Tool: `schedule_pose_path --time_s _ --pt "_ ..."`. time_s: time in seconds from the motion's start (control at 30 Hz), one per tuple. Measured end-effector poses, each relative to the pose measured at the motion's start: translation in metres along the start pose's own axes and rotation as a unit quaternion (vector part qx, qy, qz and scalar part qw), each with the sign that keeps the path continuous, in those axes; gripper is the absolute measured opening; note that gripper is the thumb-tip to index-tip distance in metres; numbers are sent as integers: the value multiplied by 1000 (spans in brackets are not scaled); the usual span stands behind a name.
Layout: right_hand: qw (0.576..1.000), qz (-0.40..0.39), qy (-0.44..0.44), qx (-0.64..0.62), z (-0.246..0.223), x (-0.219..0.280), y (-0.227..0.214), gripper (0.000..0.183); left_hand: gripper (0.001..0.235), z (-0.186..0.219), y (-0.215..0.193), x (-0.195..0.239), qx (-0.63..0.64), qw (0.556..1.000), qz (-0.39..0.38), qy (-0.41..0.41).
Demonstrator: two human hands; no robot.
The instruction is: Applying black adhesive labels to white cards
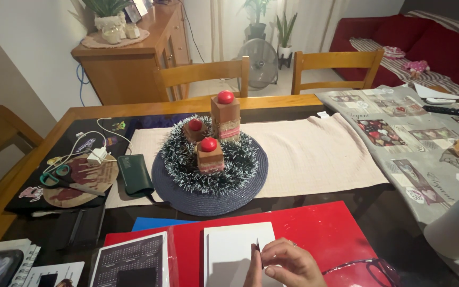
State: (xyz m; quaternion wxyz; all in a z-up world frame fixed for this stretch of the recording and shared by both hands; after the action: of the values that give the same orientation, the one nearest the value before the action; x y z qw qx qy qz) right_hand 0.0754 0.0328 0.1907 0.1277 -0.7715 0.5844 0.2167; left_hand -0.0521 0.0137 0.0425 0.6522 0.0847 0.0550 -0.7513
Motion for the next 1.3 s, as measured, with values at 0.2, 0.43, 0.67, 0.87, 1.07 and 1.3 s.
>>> schedule_pose_path --time_s 0.2,0.43,0.67,0.87,1.07,1.3 --pt "994 9 -35 105 -13 -4 7 13 51 12 -1 1 63 996 66 5" --pt "988 20 -48 146 -24 -6 11 15 51 39 -3 7 -39 993 52 103" --pt "997 17 -10 74 -34 -10 13 13 58 8 9 -25 268 909 134 -289" --pt "989 27 -42 139 -45 -12 16 10 44 2 11 -4 -269 881 183 343" --pt "982 27 -54 181 -51 -11 24 5 32 127 41 -13 -227 818 428 309" --pt "968 29 -70 238 -56 -8 28 3 59 -39 -37 -21 4 986 -104 -129"
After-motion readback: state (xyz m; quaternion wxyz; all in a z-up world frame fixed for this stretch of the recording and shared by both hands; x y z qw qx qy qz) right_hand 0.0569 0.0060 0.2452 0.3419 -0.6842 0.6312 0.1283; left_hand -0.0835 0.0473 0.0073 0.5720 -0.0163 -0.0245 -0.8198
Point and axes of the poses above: each hand's wrist, its own x-axis away from the middle knuckle, its own y-axis out of the palm, z = x × y, the point moved 4 cm from there along -x, towards the middle knuckle, and after that the axes turned 1 degree about -z, right-handed, at the moved point
